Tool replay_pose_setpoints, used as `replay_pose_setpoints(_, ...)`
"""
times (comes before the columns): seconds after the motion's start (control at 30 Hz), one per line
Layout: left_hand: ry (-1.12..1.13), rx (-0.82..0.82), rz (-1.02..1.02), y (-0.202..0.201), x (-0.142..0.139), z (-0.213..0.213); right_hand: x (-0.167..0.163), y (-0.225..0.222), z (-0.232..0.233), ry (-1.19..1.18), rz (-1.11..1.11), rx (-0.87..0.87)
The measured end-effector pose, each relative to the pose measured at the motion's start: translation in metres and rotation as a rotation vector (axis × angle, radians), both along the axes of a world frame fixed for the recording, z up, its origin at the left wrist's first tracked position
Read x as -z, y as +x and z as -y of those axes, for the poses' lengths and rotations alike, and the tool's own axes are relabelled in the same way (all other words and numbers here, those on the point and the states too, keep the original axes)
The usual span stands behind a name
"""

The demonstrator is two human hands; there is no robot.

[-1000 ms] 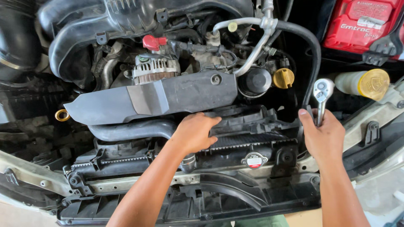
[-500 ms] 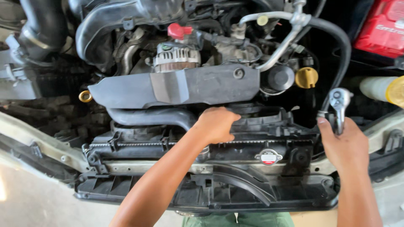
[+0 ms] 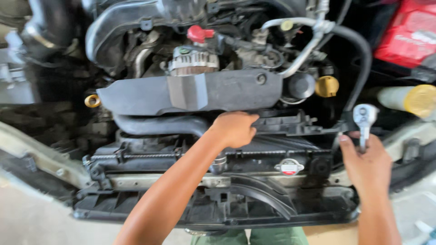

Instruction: The person works under the open hood of a car, using a ratchet wrench to loosen and remove bolts from components at the front of the engine bay. They retrieve the ratchet from a socket set on a plastic chair, work on fasteners, and place removed bolts into a cardboard box on the ground.

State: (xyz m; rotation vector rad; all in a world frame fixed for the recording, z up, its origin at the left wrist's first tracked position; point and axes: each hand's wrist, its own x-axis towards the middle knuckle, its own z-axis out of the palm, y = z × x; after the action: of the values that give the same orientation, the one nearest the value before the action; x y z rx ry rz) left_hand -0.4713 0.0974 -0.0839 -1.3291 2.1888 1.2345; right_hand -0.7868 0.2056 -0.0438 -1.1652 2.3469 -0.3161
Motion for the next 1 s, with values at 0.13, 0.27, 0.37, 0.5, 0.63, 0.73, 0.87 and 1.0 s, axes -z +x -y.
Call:
replay_pose_setpoints(0.13,-0.120,-0.054,-0.054,-0.004,-0.007,-0.006,-0.003,0.003,0.000,-0.017,0.060,0.063)
replay_pose_setpoints(0.27,-0.200,-0.074,-0.014,-0.008,-0.016,-0.013,-0.008,0.010,-0.003,-0.011,0.095,0.086)
replay_pose_setpoints(0.37,-0.257,-0.076,0.008,-0.010,-0.019,-0.018,-0.011,0.014,-0.007,-0.042,0.148,0.101)
replay_pose_setpoints(0.5,-0.250,-0.088,0.027,-0.013,-0.019,-0.019,-0.011,0.013,-0.011,-0.045,0.131,0.101)
replay_pose_setpoints(0.63,-0.444,-0.173,-0.146,-0.006,-0.038,-0.026,-0.014,0.009,-0.019,-0.112,0.120,0.070)
replay_pose_setpoints(0.73,-0.547,-0.447,-0.308,0.019,-0.073,-0.047,-0.024,0.016,-0.030,-0.140,0.148,0.031)
replay_pose_setpoints(0.87,-0.309,-0.951,0.036,0.055,-0.117,-0.070,-0.056,0.042,-0.042,-0.216,0.160,0.011)
replay_pose_setpoints(1.0,-0.156,-0.804,0.189,0.069,-0.127,-0.073,-0.093,0.093,-0.062,-0.189,0.270,0.025)
